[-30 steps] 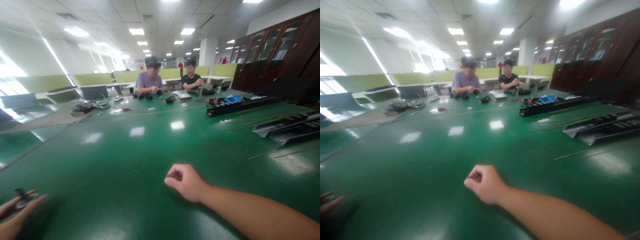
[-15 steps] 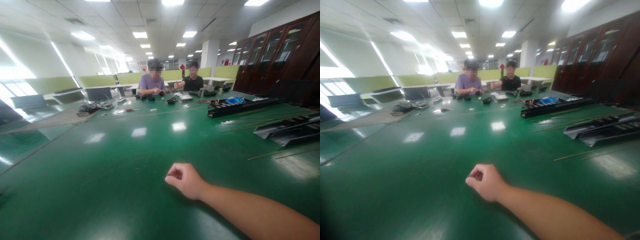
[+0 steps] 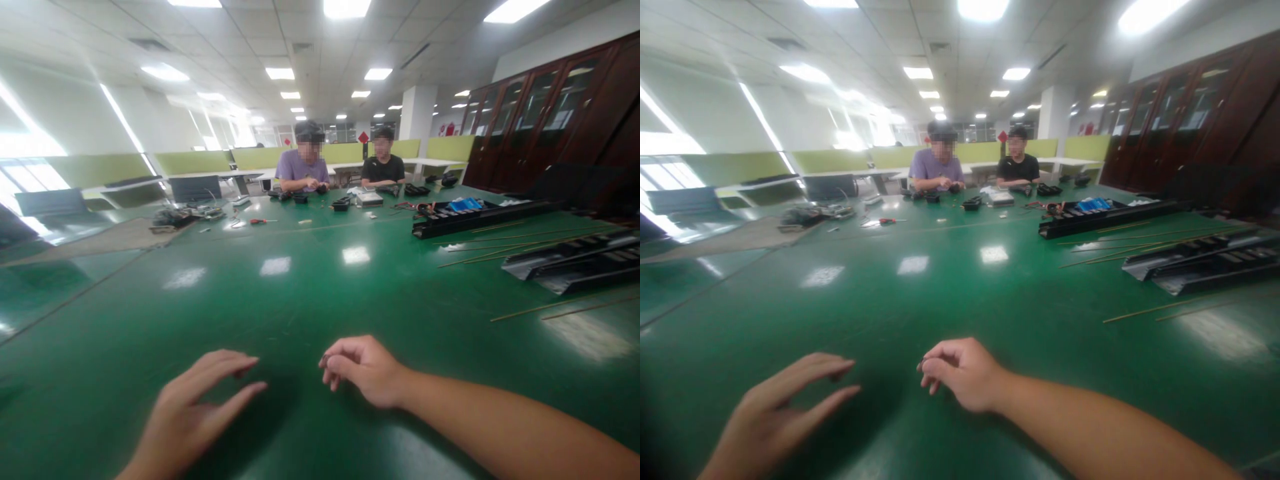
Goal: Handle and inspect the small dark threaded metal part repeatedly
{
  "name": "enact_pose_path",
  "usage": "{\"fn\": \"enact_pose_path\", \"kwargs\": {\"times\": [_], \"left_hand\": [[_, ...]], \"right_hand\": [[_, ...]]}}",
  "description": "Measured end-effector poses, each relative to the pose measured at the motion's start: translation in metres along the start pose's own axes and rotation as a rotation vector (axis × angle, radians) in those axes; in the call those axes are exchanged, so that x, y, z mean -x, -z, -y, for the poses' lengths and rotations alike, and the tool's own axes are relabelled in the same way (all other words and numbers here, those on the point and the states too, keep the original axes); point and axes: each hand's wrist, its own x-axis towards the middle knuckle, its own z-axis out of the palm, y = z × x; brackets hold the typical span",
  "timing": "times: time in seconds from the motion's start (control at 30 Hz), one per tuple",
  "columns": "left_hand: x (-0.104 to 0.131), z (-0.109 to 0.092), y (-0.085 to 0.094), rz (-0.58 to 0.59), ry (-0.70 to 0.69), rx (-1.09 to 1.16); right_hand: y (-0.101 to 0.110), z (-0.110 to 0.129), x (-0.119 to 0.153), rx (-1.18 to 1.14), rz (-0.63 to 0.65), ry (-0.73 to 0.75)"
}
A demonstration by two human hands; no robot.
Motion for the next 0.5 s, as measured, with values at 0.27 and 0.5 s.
{"fn": "enact_pose_path", "kwargs": {"times": [0.27,0.5], "left_hand": [[-0.020,-0.045,-0.091,0.369,-0.231,0.167],[-0.014,-0.029,-0.070,0.095,0.228,0.466]], "right_hand": [[0.004,0.000,-0.003,-0.136,0.033,-0.039],[0.002,-0.004,-0.004,-0.210,0.110,-0.079]]}}
